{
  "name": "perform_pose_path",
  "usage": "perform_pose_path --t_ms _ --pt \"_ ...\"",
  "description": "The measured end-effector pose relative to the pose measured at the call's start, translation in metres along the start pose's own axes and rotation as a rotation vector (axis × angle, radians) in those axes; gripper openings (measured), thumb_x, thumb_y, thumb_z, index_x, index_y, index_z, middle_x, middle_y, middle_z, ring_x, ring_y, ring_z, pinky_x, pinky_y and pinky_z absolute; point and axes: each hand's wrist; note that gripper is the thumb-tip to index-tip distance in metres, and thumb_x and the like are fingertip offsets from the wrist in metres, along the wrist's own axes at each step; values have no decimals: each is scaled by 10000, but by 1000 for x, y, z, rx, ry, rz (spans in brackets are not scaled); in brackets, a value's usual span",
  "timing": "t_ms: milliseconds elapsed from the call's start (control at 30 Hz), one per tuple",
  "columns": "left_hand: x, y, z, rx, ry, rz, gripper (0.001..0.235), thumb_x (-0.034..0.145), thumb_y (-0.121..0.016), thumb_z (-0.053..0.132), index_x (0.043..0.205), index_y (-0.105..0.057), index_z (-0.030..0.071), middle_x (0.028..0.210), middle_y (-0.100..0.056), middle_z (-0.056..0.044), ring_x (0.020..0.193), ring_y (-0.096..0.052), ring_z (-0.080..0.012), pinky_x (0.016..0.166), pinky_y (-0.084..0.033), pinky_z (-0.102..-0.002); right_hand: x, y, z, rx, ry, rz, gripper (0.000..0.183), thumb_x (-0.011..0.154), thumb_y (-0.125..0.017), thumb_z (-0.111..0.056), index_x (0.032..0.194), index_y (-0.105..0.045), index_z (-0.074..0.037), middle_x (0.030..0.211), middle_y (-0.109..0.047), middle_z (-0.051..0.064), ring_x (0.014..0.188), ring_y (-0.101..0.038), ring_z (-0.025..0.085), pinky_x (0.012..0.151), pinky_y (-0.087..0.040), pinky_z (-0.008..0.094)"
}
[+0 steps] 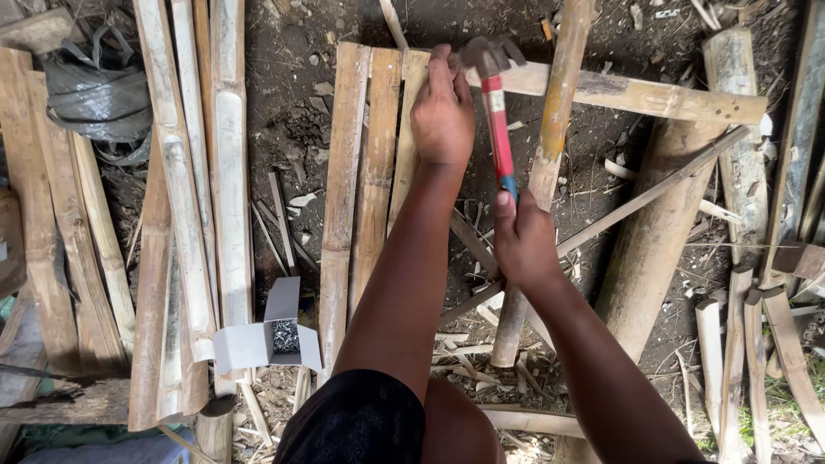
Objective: The person is assembling a wooden frame by nailing thin wooden slats onto a larger frame structure. They use a hammer to drive nails into the wood, securing the slats in place. The work is performed on the ground in an outdoor area with scattered wood pieces.
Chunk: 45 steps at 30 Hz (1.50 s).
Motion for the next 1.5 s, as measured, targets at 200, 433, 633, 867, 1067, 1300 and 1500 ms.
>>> perform_pose_path --t_ms 200,433,633,867,1067,1300,1500 --pt "-3 -1 -6 -11 -6 -28 371 1011 -654 91 1353 -521 39 1037 -769 -130 949 -790 -234 801 -672 -330 -2 -2 -2 238 70 55 439 1090 -383 -424 1055 -523 -9 604 -561 43 498 -583 174 445 -451 362" --pt "7 17 7 -67 -55 14 398 959 -684 27 1338 -565 27 1099 -759 -184 979 -781 -247 843 -661 -334 6 3 5 203 -193 33 487 1089 -381 -474 904 -533 -50 607 -555 -2 517 -570 114 457 -450 291" --pt "-22 56 15 382 -43 -96 533 832 -760 345 1161 -664 -63 1030 -596 -208 1014 -544 -347 896 -473 -471 -60 -4 52 496 -266 -36 464 1100 -355 -437 897 -486 -41 618 -513 17 482 -499 126 448 -440 294" --pt "-28 57 22 418 15 -116 530 860 -709 434 1140 -693 -15 1095 -590 -142 1029 -515 -289 884 -405 -435 -71 -8 47 412 -307 -45 448 1091 -347 -427 910 -515 -53 617 -520 24 480 -501 127 437 -436 299" --pt "-28 59 19 411 41 -189 539 871 -711 444 1148 -693 -19 1098 -592 -152 1011 -517 -280 867 -400 -434 -57 -3 35 257 -201 -24 441 1088 -394 -446 952 -518 -45 621 -574 38 510 -580 157 476 -473 333" --pt "-33 50 17 393 20 -79 535 822 -745 442 1144 -699 17 1117 -608 -126 1044 -536 -298 882 -408 -457 -8 -6 18 -41 62 83 392 1103 -443 -392 1067 -561 -19 642 -610 96 589 -662 260 573 -510 423" --pt "-36 55 18 384 0 -57 488 837 -741 426 1125 -711 32 1151 -610 -116 1055 -544 -298 871 -406 -465 -9 9 -5 -70 89 90 381 1125 -457 -367 1050 -565 -9 632 -586 81 564 -616 243 537 -478 409"
Point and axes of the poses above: each hand's wrist, its own x-axis towards the middle knuckle, its own y-axis out of the back of the hand, z = x × y
